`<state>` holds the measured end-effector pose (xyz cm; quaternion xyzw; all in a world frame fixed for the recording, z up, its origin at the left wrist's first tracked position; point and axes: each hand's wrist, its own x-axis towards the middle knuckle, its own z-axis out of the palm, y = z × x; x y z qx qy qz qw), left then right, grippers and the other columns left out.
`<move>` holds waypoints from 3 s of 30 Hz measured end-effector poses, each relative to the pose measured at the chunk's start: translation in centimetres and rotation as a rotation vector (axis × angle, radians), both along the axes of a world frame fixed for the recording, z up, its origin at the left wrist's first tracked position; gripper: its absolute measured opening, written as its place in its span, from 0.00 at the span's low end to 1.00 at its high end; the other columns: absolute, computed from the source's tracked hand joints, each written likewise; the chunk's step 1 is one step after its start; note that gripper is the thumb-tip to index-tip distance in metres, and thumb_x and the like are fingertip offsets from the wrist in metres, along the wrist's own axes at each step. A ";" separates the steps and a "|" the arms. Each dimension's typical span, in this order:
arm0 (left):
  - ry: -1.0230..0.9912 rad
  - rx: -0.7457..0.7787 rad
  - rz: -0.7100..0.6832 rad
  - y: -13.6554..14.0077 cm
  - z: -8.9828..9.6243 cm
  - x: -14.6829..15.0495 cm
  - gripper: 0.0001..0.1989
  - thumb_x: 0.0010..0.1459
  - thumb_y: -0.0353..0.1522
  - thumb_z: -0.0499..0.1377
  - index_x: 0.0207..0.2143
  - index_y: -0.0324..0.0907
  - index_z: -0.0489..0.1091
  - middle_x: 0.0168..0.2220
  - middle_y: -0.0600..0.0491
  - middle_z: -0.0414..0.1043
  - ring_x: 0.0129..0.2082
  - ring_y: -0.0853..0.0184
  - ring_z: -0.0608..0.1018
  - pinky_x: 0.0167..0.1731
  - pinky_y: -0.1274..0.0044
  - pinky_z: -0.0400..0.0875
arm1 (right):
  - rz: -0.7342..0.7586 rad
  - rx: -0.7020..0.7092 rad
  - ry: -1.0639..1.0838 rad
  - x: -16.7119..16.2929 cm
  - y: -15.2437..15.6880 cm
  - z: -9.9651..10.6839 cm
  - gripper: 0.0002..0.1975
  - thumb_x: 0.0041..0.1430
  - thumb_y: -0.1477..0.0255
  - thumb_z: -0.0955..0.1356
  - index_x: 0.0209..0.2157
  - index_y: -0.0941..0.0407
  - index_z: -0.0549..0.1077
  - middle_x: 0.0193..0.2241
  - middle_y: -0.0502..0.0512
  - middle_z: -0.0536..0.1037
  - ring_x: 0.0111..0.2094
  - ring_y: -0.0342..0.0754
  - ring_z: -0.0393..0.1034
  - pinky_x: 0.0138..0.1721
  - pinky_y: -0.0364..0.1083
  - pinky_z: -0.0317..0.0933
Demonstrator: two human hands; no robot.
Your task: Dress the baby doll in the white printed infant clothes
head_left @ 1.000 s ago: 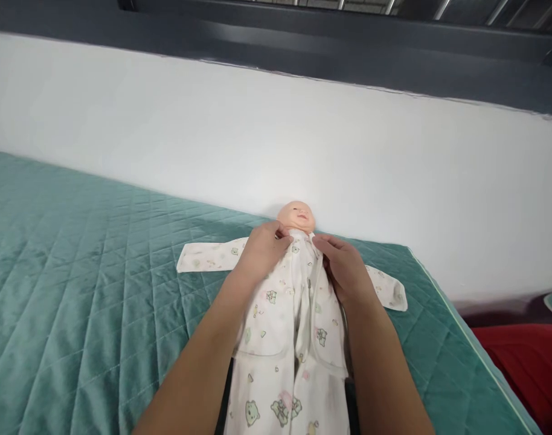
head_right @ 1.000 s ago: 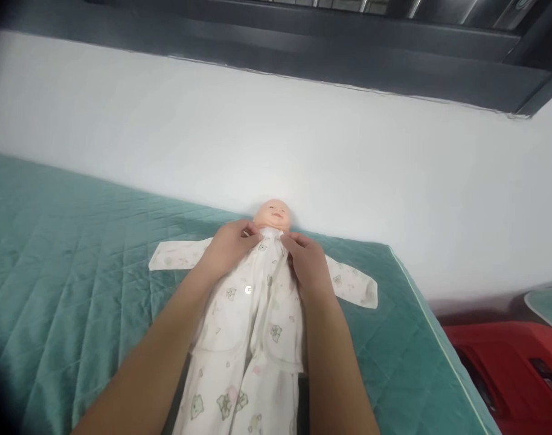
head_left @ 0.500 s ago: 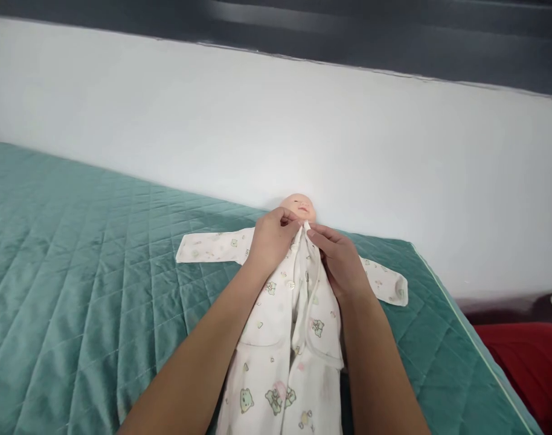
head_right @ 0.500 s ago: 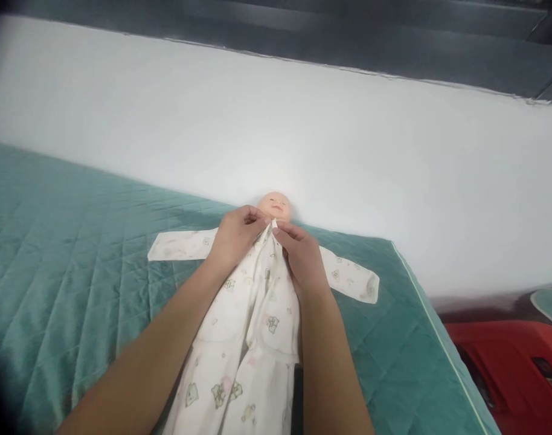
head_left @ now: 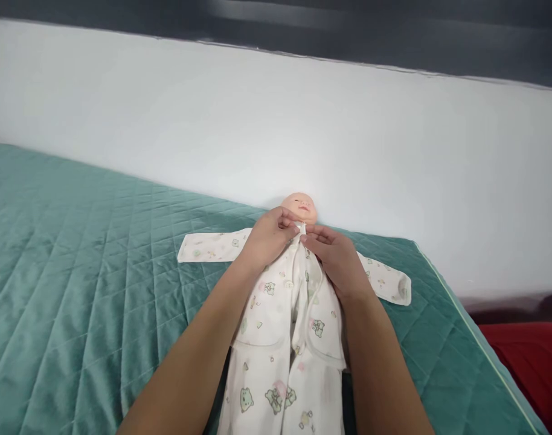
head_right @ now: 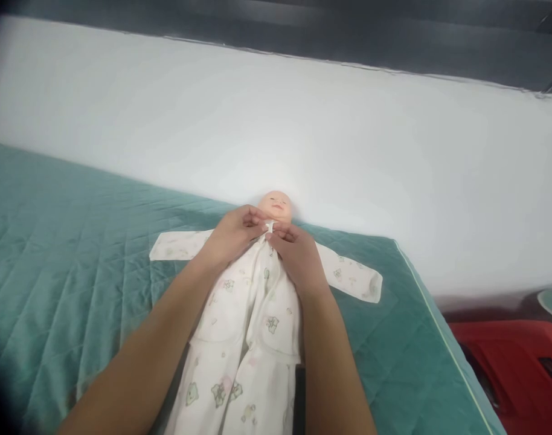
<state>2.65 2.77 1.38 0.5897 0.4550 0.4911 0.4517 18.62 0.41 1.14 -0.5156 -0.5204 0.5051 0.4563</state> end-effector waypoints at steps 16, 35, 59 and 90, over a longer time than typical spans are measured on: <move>0.140 -0.123 -0.053 -1.2 1.5 -0.2 0.17 0.52 0.32 0.63 0.46 0.45 0.73 0.32 0.55 0.74 0.31 0.69 0.75 0.28 0.79 0.65 | 0.032 0.024 -0.357 -1.1 -0.8 1.4 0.15 0.50 0.68 0.71 0.41 0.52 0.70 0.28 0.46 0.75 0.28 0.44 0.68 0.29 0.44 0.58; 0.323 0.032 -0.095 -1.2 1.6 -1.0 0.15 0.54 0.26 0.55 0.42 0.46 0.76 0.38 0.54 0.73 0.34 0.70 0.73 0.34 0.78 0.66 | -0.009 -0.031 -0.394 -1.3 -1.2 2.4 0.27 0.50 0.67 0.72 0.53 0.51 0.68 0.33 0.49 0.80 0.32 0.47 0.73 0.32 0.46 0.62; 0.469 0.146 -0.146 -0.8 1.2 -1.6 0.14 0.63 0.34 0.52 0.36 0.46 0.79 0.41 0.51 0.73 0.45 0.62 0.75 0.48 0.71 0.67 | -0.069 0.188 -0.781 -1.6 -1.8 2.0 0.12 0.62 0.60 0.64 0.37 0.51 0.75 0.33 0.53 0.76 0.34 0.50 0.68 0.35 0.49 0.57; 0.434 0.177 -0.079 -0.4 0.7 -1.5 0.16 0.63 0.27 0.49 0.43 0.45 0.76 0.48 0.50 0.74 0.47 0.65 0.75 0.51 0.73 0.67 | -0.087 0.135 -0.460 -1.0 -0.8 0.7 0.19 0.55 0.58 0.69 0.48 0.48 0.74 0.60 0.54 0.68 0.62 0.56 0.60 0.62 0.57 0.54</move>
